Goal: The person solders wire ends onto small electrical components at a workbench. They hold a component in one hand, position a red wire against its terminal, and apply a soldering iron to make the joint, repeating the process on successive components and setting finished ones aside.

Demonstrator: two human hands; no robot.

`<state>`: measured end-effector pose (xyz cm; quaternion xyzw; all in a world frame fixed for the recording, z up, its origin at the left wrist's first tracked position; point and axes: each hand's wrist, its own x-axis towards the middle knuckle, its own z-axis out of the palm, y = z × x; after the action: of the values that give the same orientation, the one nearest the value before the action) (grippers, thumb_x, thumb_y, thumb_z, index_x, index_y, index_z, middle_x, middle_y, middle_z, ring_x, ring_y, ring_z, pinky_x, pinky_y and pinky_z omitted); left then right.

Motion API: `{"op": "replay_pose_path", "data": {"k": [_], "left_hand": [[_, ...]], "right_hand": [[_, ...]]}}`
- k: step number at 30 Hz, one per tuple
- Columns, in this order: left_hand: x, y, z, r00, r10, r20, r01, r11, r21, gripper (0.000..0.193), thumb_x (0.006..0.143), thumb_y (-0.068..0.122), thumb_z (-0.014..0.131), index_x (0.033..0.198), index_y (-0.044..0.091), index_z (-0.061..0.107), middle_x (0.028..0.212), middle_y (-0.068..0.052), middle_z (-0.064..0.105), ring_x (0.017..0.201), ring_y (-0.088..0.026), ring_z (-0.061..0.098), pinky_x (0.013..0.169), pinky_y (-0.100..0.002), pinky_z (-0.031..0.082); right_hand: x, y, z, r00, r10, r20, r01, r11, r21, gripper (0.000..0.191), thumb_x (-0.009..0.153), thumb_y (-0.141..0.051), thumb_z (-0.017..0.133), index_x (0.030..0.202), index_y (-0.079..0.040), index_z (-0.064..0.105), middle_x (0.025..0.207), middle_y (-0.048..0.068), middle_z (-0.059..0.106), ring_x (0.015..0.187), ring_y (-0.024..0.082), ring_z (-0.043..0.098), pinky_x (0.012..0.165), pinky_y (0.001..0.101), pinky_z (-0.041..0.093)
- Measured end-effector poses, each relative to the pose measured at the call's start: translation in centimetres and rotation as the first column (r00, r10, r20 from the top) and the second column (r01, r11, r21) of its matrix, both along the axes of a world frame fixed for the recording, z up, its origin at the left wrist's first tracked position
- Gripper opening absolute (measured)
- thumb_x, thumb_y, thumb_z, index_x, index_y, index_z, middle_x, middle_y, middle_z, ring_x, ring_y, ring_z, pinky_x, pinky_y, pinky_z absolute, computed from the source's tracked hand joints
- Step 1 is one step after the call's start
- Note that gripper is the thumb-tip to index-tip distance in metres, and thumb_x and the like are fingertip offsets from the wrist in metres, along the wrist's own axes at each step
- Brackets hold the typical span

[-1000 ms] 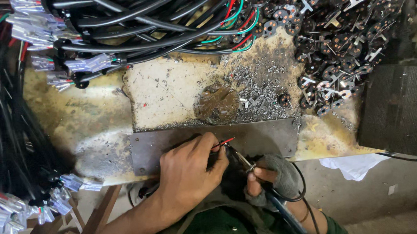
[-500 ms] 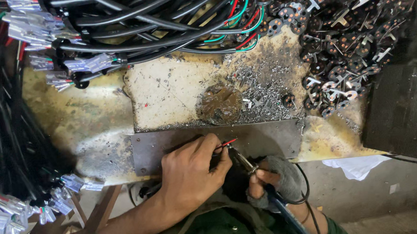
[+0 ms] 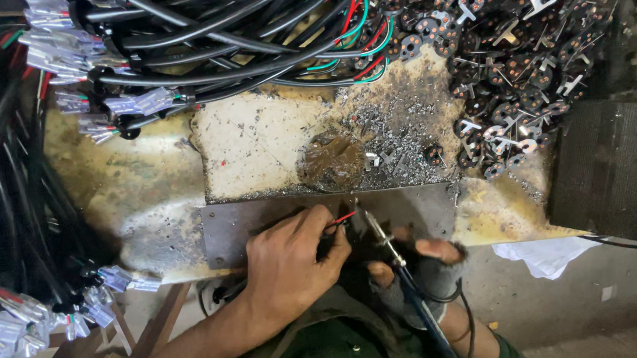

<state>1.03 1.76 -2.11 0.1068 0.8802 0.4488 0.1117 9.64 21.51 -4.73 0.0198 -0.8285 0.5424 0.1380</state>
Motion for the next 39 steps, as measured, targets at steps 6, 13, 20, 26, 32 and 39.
{"op": "replay_pose_path", "data": {"k": [6,13,20,26,32,39], "left_hand": [[-0.1,-0.1,-0.3,1.0,-0.015,-0.001,0.015,1.0,-0.001,0.019,0.08,0.019,0.076,0.087,0.008,0.062,0.077,-0.01,0.071,0.067,-0.034,0.069,0.056,-0.045,0.053],[-0.2,-0.8,-0.3,0.998,-0.049,0.027,0.049,0.999,0.004,0.035,0.068,0.019,0.073,0.098,0.005,0.062,0.081,-0.016,0.069,0.072,-0.041,0.068,0.061,-0.051,0.053],[0.0,0.0,-0.7,1.0,-0.001,0.026,0.002,0.999,-0.046,0.013,0.082,0.018,0.069,0.09,0.009,0.063,0.079,-0.013,0.07,0.07,-0.038,0.069,0.058,-0.05,0.052],[-0.1,-0.1,-0.3,0.999,0.014,0.037,-0.014,1.0,-0.009,0.026,0.072,0.021,0.08,0.087,0.008,0.064,0.08,-0.012,0.068,0.071,-0.037,0.068,0.056,-0.048,0.051],[-0.2,-0.6,0.6,0.982,0.089,0.164,-0.134,0.947,0.291,0.018,0.075,0.008,0.082,0.092,0.005,0.075,0.087,-0.007,0.071,0.064,-0.02,0.071,0.057,-0.031,0.055],[0.7,-0.1,0.3,0.979,0.186,-0.086,-0.141,0.916,0.375,0.014,0.082,0.001,0.082,0.095,0.002,0.077,0.087,-0.01,0.072,0.074,-0.019,0.071,0.065,-0.029,0.056]], "right_hand": [[-0.6,2.6,-3.1,0.998,-0.042,0.05,0.025,0.954,0.299,0.04,0.102,-0.04,0.08,0.101,-0.009,0.054,0.088,0.004,0.069,0.077,0.015,0.069,0.068,0.0297,0.053],[-0.6,0.8,-6.7,0.583,0.573,0.576,0.407,0.408,-0.818,0.038,0.1,-0.032,0.057,0.108,0.004,0.068,0.098,0.016,0.069,0.088,0.025,0.064,0.079,0.036,0.054],[-2.3,-2.7,-3.5,0.918,0.345,0.194,-0.006,0.502,-0.865,0.021,0.099,-0.002,0.067,0.104,-0.01,0.047,0.118,0.02,0.067,0.115,0.027,0.065,0.099,0.0416,0.056],[-1.1,-1.8,-5.4,0.951,0.179,0.252,-0.121,0.966,-0.228,0.033,0.093,0.004,0.077,0.107,-0.011,0.052,0.1,0.008,0.072,0.095,0.017,0.072,0.085,0.0289,0.056],[0.0,-0.2,-5.8,0.948,0.023,0.318,-0.089,0.977,0.195,0.024,0.09,-0.006,0.08,0.098,-0.01,0.058,0.094,-0.001,0.071,0.085,0.008,0.064,0.078,0.0239,0.044],[-1.1,-1.0,-3.6,0.846,-0.074,0.529,0.085,0.996,0.003,0.007,0.093,-0.007,0.075,0.097,-0.006,0.069,0.086,0.0,0.074,0.075,0.01,0.067,0.068,0.0219,0.049]]}}
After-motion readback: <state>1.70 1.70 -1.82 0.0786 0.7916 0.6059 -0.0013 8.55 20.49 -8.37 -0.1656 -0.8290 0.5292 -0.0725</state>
